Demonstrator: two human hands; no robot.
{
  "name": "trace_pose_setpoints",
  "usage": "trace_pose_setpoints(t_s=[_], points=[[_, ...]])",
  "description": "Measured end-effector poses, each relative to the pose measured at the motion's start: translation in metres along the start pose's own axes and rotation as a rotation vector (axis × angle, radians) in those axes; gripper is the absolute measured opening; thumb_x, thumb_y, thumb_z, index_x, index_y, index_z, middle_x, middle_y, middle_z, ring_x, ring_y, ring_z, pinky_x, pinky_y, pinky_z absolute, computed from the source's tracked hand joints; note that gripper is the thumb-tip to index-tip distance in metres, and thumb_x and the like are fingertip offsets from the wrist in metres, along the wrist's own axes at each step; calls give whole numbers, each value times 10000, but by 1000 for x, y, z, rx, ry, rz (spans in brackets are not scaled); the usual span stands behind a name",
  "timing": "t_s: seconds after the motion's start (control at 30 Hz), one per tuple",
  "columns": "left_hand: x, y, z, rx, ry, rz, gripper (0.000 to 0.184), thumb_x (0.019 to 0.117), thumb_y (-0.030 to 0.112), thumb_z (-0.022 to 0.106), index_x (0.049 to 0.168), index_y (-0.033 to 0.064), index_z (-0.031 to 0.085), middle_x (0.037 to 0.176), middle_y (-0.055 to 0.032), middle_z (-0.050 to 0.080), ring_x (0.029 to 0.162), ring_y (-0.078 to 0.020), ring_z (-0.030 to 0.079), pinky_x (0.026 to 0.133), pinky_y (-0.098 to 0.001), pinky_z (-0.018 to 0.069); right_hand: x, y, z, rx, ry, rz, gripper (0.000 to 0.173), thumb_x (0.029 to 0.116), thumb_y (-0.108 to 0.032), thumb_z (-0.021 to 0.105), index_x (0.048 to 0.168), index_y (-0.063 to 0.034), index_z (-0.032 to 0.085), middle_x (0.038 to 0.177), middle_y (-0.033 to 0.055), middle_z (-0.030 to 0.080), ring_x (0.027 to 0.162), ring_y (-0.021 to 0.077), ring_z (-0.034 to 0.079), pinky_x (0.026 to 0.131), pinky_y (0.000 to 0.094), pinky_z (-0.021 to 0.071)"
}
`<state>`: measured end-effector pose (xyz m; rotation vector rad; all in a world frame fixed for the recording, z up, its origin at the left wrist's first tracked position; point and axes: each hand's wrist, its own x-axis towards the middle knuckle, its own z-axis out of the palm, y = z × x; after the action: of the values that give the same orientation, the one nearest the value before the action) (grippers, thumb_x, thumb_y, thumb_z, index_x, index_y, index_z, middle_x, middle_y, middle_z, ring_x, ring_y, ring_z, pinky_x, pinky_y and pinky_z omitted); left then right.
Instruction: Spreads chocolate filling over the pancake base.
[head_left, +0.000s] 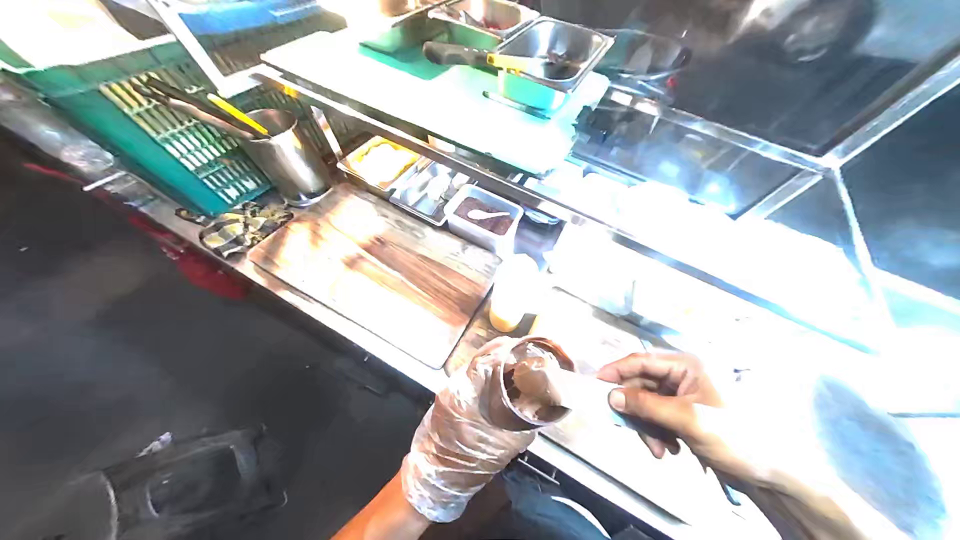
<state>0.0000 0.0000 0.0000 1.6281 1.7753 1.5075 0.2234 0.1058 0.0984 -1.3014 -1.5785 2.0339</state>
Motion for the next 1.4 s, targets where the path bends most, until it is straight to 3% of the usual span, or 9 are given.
trace_pose_setpoints(t_s=[0.27, 0.6, 0.87, 1.03, 1.13, 1.2, 1.23, 1.33, 1.4], points=[[-3, -15, 10, 3, 23, -51, 715, 615, 333, 981, 1178, 7, 685, 1108, -57, 746, 1030, -99, 714, 940, -297, 607, 13, 12, -3, -47, 8, 2, 156, 927, -80, 673, 1057, -63, 759, 668, 70, 663, 452, 95, 547, 429, 235, 489], [-11, -94, 3, 39, 24, -231, 813, 592, 300, 990, 1269, 15, 640, 1205, -75, 718, 1116, -119, 687, 1004, -325, 573, 85, 49, 33, -93, -20, 51, 185, 959, -77, 656, 1121, -65, 743, 662, 84, 644, 461, 117, 545, 438, 254, 482], [-10, -137, 12, 10, -50, -305, 781, 690, 328, 950, 1354, 112, 598, 1283, -56, 671, 1155, -150, 661, 1005, -409, 567, 125, 73, 48, -91, 70, 90, 201, 984, -75, 659, 1166, -65, 743, 704, 114, 667, 455, 132, 542, 424, 263, 485], [-45, -130, 1, 23, -34, -440, 1071, 739, 437, 907, 1594, 151, 330, 1541, -49, 499, 1346, -144, 549, 1113, -373, 501, 124, 74, 53, -77, 74, 88, 205, 980, -71, 662, 1169, -58, 741, 694, 124, 668, 456, 141, 545, 424, 279, 492], [-95, -104, 8, 87, 103, -462, 610, 877, 341, 742, 1362, 5, 587, 1294, -140, 659, 1154, -208, 664, 992, -395, 572, 123, 72, 51, -78, 95, 71, 201, 976, -73, 669, 1160, -63, 749, 683, 130, 664, 450, 142, 546, 419, 270, 489], [-112, -88, 19, 79, -25, -338, 320, 904, 304, 715, 1155, 105, 739, 1217, -66, 707, 1167, -176, 660, 1025, -378, 555, 118, 70, 50, -89, 100, 71, 202, 976, -73, 666, 1162, -64, 746, 687, 117, 667, 453, 129, 541, 417, 261, 479], [-109, -82, 29, 148, -99, -261, 310, 903, 359, 704, 1151, 180, 758, 1249, -37, 703, 1204, -180, 643, 1043, -396, 536, 116, 66, 51, -89, 105, 75, 200, 981, -62, 658, 1163, -53, 741, 689, 113, 665, 453, 124, 536, 414, 258, 473], [-75, -69, 57, 438, -435, -242, 623, 914, 670, 567, 1394, 280, 636, 1492, -69, 560, 1387, -265, 517, 1132, -502, 441, 111, 57, 55, -107, 138, 68, 198, 980, -40, 645, 1153, -39, 741, 686, 114, 659, 445, 124, 527, 401, 253, 463], [-50, -66, 74, 455, -698, -356, 737, 938, 680, 508, 1499, 202, 520, 1529, -172, 494, 1432, -370, 439, 1156, -610, 353, 110, 53, 54, -115, 144, 64, 193, 982, -42, 647, 1151, -38, 739, 682, 117, 653, 441, 124, 524, 400, 254, 463]])
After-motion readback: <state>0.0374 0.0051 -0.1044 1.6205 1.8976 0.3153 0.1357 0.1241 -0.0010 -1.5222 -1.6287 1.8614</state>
